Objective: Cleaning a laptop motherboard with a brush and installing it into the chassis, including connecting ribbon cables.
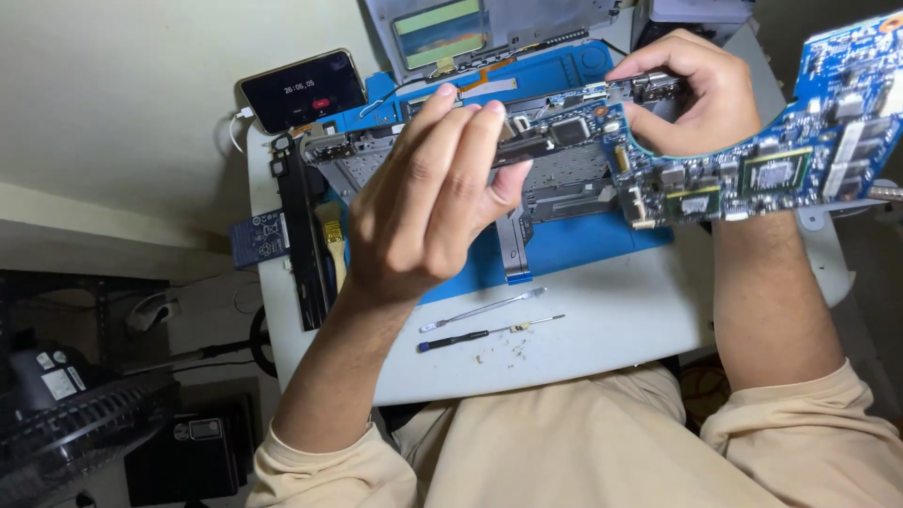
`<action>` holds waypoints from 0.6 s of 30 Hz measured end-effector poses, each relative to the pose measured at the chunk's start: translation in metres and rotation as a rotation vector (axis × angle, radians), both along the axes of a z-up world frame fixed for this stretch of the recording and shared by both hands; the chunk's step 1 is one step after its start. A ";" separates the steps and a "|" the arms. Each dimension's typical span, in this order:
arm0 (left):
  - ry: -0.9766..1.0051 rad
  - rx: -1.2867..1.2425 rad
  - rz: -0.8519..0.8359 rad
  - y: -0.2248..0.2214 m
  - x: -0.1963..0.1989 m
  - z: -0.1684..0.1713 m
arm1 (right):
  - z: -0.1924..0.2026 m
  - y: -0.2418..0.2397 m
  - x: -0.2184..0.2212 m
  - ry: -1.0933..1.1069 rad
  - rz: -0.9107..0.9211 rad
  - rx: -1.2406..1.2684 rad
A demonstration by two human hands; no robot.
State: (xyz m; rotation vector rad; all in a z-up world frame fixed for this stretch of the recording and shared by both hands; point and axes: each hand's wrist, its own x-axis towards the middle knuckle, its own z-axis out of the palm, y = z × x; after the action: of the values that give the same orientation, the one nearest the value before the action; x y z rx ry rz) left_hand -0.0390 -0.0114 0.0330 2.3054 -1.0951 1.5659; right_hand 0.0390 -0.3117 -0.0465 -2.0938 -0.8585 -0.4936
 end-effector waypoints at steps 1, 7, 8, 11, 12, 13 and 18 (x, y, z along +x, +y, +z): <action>0.032 -0.019 -0.032 0.002 0.002 -0.004 | -0.002 -0.006 0.001 0.008 -0.017 -0.013; 0.413 0.034 0.096 0.071 -0.062 -0.033 | 0.013 0.011 -0.011 0.181 -0.073 0.099; 0.414 0.037 0.091 0.081 -0.069 -0.043 | 0.013 0.011 -0.011 0.183 -0.078 0.100; 0.561 0.120 0.177 0.109 -0.094 -0.073 | 0.011 0.013 -0.011 0.190 -0.086 0.129; 0.642 0.144 0.230 0.116 -0.099 -0.082 | 0.009 0.012 -0.010 0.191 -0.084 0.133; 0.720 0.166 0.287 0.124 -0.104 -0.092 | 0.007 0.012 -0.008 0.190 -0.078 0.137; 0.895 0.235 0.310 0.132 -0.105 -0.127 | -0.012 0.005 0.007 0.162 -0.037 0.192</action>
State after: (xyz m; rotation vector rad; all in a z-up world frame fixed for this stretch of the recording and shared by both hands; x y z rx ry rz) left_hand -0.1436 0.1210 -0.0943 2.9256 -0.7136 0.3045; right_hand 0.0456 -0.3070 -0.0587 -1.9466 -0.6537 -0.4033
